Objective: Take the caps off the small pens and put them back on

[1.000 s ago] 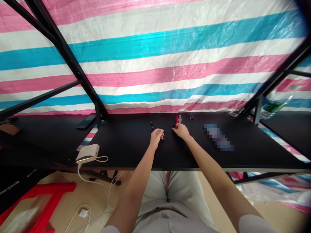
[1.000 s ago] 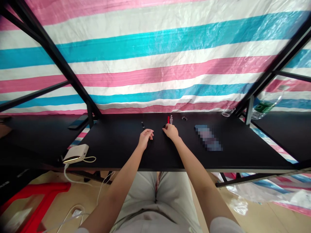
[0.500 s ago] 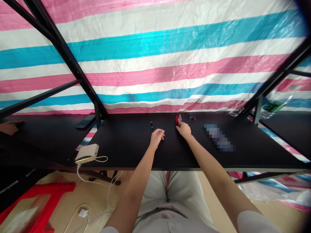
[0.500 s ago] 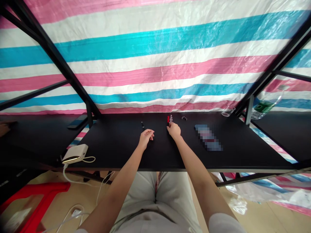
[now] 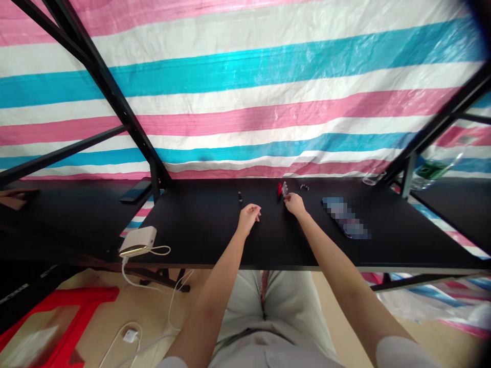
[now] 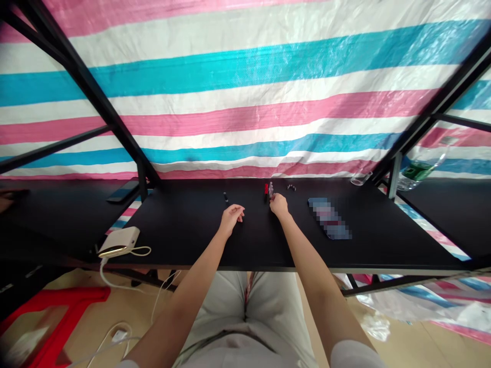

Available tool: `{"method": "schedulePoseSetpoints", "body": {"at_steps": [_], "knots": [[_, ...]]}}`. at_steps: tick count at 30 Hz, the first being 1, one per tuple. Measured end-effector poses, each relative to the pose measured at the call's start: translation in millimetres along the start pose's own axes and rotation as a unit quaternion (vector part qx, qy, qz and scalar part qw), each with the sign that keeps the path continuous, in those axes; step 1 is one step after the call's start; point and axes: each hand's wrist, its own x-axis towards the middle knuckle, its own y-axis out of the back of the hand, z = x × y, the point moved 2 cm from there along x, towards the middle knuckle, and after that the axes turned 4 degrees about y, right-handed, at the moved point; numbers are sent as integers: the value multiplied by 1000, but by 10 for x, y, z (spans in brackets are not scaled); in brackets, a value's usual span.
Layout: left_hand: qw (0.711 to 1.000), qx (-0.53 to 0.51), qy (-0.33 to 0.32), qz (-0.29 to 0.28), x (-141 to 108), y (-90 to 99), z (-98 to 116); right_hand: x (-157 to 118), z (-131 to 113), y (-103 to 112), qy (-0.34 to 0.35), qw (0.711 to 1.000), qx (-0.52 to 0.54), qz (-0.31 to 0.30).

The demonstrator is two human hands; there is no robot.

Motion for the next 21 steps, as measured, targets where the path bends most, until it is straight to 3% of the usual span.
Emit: {"method": "schedulePoseSetpoints", "body": {"at_steps": [11, 13, 18, 21], "knots": [[1000, -22, -6, 17, 5, 10, -4, -30, -47, 71, -34, 998, 45, 25], [997, -41, -12, 57, 12, 40, -11, -25, -44, 70, -38, 998, 40, 21], [964, -128, -41, 231, 55, 198, -67, -24, -54, 78, -31, 999, 10, 5], [946, -178, -27, 268, 102, 263, -99, -41, -59, 94, -38, 999, -11, -8]]}}
